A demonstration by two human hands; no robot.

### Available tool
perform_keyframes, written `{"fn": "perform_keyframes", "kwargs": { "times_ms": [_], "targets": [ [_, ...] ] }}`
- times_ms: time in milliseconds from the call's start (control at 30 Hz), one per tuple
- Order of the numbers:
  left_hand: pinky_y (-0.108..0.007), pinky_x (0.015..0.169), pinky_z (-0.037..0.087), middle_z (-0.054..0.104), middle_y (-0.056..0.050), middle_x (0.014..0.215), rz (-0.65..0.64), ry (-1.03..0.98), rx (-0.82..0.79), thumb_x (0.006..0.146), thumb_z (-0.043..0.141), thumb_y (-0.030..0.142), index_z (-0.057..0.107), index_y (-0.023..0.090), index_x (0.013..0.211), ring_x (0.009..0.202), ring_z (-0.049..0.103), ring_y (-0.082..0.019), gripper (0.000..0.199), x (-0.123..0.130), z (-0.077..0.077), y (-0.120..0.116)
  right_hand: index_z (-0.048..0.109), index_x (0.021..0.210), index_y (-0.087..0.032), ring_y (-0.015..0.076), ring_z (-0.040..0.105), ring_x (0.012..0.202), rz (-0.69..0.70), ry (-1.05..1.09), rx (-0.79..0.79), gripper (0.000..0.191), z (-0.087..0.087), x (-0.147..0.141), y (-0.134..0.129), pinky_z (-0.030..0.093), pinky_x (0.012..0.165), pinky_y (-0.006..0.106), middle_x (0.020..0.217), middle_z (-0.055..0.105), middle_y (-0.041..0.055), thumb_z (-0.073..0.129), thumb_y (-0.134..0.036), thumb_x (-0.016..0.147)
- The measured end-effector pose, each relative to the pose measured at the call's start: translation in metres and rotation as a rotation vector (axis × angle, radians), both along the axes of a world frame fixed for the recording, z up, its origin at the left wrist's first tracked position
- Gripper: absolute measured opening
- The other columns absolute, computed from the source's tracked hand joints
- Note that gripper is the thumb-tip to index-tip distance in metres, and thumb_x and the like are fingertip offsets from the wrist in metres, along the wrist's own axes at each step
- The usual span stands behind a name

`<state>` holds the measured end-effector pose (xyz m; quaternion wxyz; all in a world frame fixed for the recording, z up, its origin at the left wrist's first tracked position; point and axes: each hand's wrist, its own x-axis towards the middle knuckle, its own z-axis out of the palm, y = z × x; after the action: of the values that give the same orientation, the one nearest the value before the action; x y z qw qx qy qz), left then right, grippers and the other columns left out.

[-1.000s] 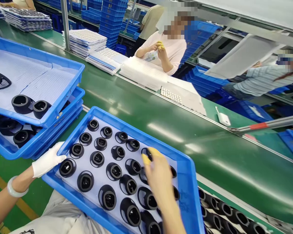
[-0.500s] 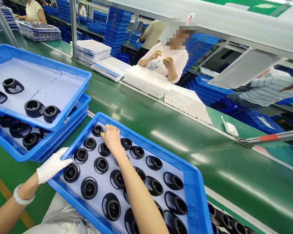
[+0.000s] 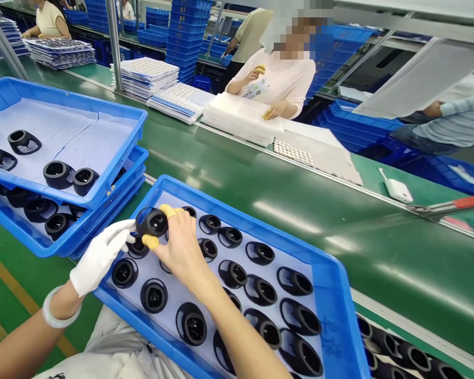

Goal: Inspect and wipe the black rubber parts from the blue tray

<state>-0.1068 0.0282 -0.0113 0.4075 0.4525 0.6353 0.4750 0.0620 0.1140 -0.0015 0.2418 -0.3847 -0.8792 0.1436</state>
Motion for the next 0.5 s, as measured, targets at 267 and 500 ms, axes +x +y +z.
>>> {"fn": "perform_keyframes", "kwargs": {
  "times_ms": [267, 500],
  "targets": [
    [-0.037, 0.088, 0.052, 0.070, -0.010, 0.100, -0.159, -0.181, 0.116, 0.083, 0.054, 0.039, 0.067, 0.018, 0.088, 0.095, 0.064, -0.024, 0.025, 0.024, -0.004, 0.012, 0.034, 0.140, -0.024, 0.0265, 0.049, 0.110, -0.074, 0.324, -0.042, 0.056, 0.008, 0.031, -0.078, 0.045, 0.091, 0.044, 0.121, 0.050, 0.0127, 0.059, -0.030, 0.089],
    [-0.031, 0.091, 0.050, 0.071, -0.005, 0.100, -0.187, -0.077, 0.044, 0.082, 0.055, 0.035, 0.070, 0.019, 0.088, 0.096, 0.063, -0.021, 0.023, 0.043, 0.009, 0.005, 0.053, 0.126, -0.025, 0.0201, 0.061, 0.094, -0.236, 0.759, -0.658, 0.047, -0.010, 0.051, -0.090, 0.050, 0.089, 0.038, 0.110, 0.064, 0.0060, 0.066, -0.036, 0.083]
  ]
}}
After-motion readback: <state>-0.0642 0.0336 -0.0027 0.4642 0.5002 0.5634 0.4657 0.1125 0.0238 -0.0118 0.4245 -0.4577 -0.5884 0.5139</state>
